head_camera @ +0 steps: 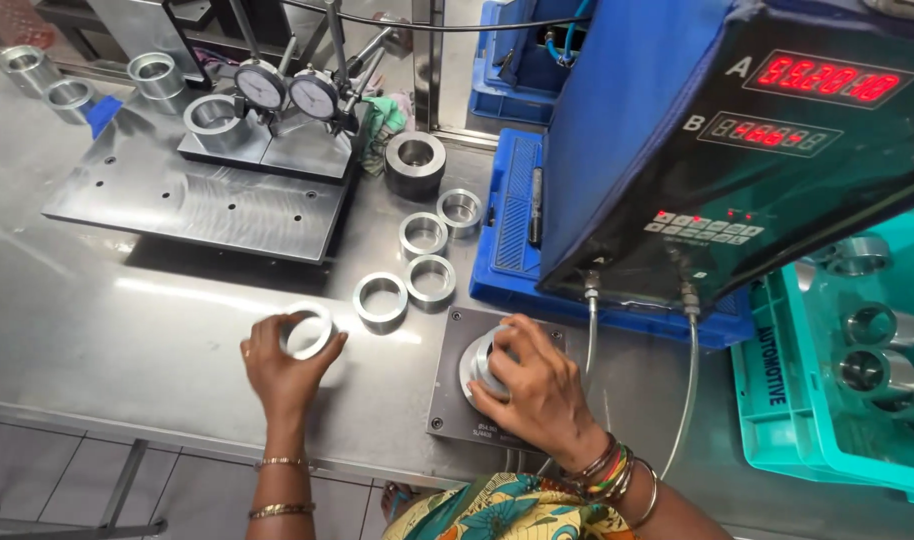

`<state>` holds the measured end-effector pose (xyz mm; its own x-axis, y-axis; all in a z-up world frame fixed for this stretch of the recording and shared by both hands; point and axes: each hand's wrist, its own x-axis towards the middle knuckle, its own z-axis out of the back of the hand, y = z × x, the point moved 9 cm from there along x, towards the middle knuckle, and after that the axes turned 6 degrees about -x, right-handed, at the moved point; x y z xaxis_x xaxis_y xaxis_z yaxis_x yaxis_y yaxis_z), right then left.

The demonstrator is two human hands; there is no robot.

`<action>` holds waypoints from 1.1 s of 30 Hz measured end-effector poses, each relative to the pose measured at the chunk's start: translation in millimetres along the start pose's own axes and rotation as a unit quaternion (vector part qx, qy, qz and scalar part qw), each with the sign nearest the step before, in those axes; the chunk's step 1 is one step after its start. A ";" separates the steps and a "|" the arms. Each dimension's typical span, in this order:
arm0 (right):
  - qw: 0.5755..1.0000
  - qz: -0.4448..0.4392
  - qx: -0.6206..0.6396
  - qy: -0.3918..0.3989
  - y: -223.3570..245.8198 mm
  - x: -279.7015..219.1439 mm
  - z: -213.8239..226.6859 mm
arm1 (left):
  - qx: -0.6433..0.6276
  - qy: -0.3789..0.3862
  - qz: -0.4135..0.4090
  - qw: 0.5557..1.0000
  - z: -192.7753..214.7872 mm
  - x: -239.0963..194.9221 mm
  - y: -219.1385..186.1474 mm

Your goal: The recorder uses a digital dial indicator and gauge to check the dimensions of cylindrical metal parts, placing them in a fixture and comparing readings on a blue control unit.

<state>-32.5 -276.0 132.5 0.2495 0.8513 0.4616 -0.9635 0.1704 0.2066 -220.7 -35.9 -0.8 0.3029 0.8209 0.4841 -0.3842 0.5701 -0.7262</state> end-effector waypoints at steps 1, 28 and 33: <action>1.000 -0.001 0.000 -0.001 -0.5 -2.1 -4.3 | 0.000 0.001 -0.001 1.000 1.3 -5.2 10.1; 0.965 -0.183 0.172 -0.069 -108.3 -20.9 60.2 | -0.237 0.291 -0.064 0.924 -91.3 -36.2 -203.3; 0.971 -0.160 0.135 -0.119 -111.1 -23.6 92.7 | -0.107 0.371 -0.135 0.912 -121.5 -68.2 -208.4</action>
<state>77.7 -361.1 178.6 0.5775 0.6328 0.5158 -0.7807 0.2431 0.5757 -55.3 -214.8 58.2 0.8993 0.3564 0.2534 -0.0525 0.6633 -0.7465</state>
